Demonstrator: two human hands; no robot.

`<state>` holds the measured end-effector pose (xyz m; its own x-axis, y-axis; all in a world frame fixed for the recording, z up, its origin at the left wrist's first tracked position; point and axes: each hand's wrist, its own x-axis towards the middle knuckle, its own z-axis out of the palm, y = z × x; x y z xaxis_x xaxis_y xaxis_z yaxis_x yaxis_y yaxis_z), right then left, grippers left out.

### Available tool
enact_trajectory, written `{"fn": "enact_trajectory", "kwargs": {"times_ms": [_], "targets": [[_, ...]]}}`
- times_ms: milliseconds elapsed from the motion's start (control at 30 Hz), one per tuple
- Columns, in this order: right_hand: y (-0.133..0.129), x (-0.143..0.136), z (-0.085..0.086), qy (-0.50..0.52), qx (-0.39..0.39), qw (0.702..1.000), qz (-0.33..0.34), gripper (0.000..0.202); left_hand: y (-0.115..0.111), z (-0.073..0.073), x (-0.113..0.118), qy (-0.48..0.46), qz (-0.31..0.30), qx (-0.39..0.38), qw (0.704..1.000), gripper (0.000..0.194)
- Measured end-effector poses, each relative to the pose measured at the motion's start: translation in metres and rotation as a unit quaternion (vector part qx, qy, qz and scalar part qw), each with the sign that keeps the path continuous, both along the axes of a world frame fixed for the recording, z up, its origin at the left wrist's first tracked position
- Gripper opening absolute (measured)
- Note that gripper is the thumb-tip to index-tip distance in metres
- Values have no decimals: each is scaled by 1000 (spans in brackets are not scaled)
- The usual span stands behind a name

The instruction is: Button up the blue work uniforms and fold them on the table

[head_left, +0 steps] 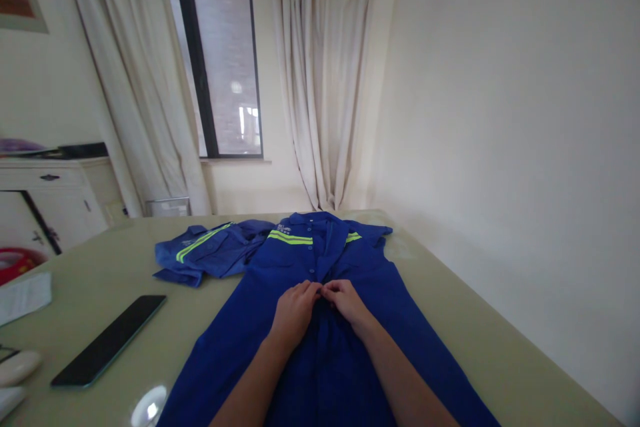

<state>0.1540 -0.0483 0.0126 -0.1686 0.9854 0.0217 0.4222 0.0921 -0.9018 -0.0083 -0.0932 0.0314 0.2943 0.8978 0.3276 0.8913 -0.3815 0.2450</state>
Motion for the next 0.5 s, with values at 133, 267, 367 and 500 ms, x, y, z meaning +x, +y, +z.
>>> {"fn": "enact_trajectory", "kwargs": {"times_ms": [133, 267, 367, 500], "targets": [[-6, -4, 3, -38, 35, 998, -29, 22, 5, -6, 0, -15, 44, -5, 999, 31], [-3, -17, 14, -109, 66, 987, -99, 31, 5, -14, 0, -7, 60, 17, 998, 34], [9, -29, 20, -220, 69, 964, -136, 37, 0, -25, -1, 18, 50, 4, 999, 51], [22, -36, 15, -249, 133, 948, -148, 12, -1, -23, -2, 24, 68, -32, 997, 51]]}}
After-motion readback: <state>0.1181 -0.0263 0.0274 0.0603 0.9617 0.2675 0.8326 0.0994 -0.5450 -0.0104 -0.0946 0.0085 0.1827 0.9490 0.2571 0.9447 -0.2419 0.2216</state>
